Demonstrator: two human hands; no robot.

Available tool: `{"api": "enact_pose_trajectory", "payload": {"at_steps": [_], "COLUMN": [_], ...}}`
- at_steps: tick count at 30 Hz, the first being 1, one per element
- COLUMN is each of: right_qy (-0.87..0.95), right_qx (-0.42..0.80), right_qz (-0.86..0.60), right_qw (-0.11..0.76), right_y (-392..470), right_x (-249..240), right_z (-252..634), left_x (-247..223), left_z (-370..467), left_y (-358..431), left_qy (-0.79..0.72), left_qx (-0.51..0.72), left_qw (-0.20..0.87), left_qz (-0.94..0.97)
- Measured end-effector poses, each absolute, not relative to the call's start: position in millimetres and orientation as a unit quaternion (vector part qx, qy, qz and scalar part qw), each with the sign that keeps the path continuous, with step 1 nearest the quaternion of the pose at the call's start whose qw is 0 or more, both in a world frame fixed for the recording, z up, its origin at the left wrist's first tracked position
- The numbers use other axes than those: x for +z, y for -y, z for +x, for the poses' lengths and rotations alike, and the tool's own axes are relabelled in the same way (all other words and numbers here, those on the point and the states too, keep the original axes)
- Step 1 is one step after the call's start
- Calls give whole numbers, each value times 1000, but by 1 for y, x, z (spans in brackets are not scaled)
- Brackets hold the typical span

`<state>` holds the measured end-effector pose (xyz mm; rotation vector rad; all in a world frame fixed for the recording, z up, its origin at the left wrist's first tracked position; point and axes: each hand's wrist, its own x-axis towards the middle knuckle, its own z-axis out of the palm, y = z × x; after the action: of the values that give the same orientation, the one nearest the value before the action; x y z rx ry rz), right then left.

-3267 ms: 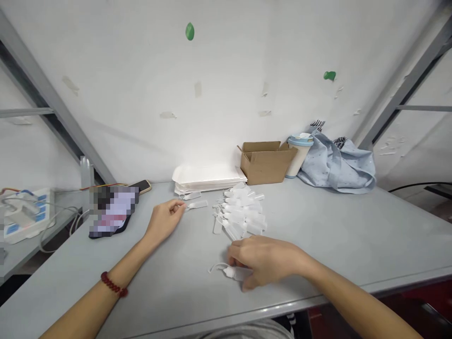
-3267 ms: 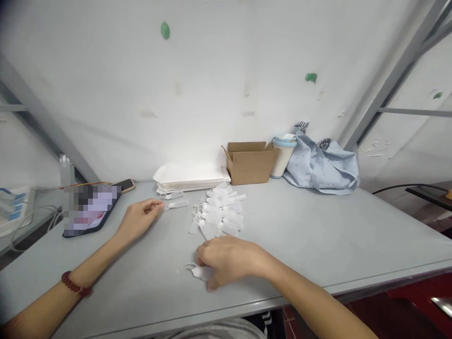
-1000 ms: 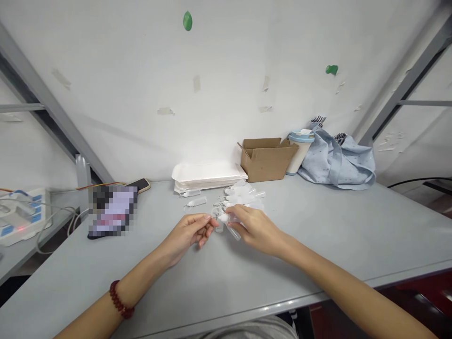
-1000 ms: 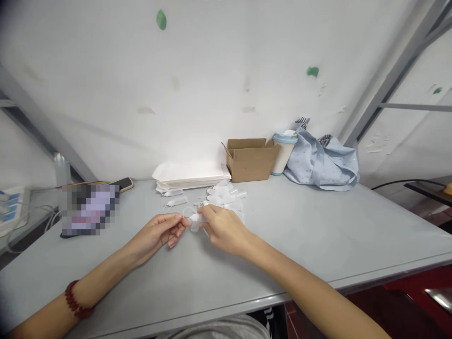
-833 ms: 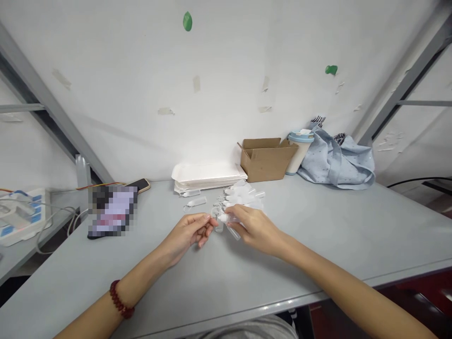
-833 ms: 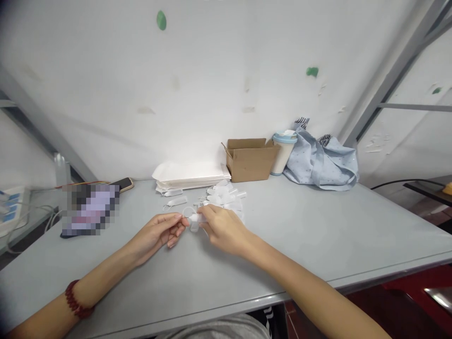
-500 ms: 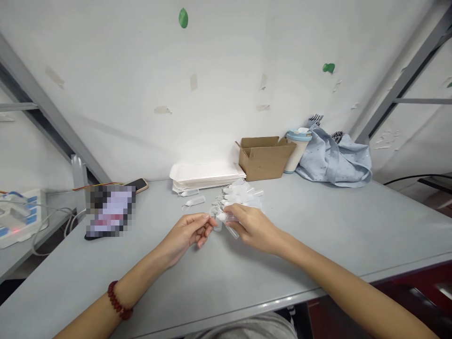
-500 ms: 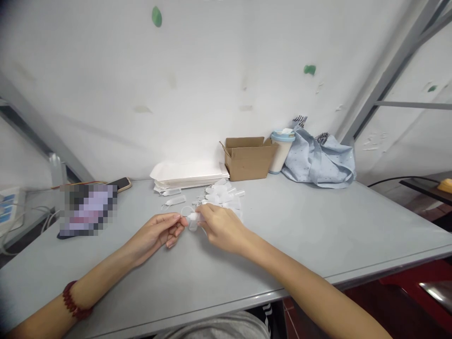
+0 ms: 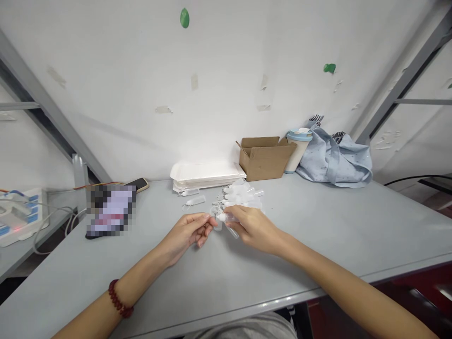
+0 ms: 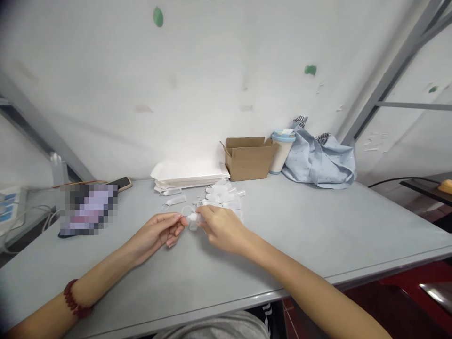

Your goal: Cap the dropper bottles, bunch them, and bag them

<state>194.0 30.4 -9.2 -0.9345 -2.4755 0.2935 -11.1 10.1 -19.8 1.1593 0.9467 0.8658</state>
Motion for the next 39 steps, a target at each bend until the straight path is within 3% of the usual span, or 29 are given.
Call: {"api": "enact_pose_trajectory", "payload": {"at_steps": [23,32,39], "right_qy": [909,912,887], "right_qx": [91,95,147], "right_qz": [-333,-325,-353], "right_qw": [233,230,258], "right_y": [-30,-29,-24], "right_x": [-12,-21,-33], "right_z": [192,189,182], "left_x": [-23,-24,-30], "left_z": [-13,-8,-6], "left_y": [-9,-8,-5], "left_qy": [-416,-469,-469], "left_qx": [371,344,355], "left_qw": [648,522,546], "left_qz": [520,624,597]}}
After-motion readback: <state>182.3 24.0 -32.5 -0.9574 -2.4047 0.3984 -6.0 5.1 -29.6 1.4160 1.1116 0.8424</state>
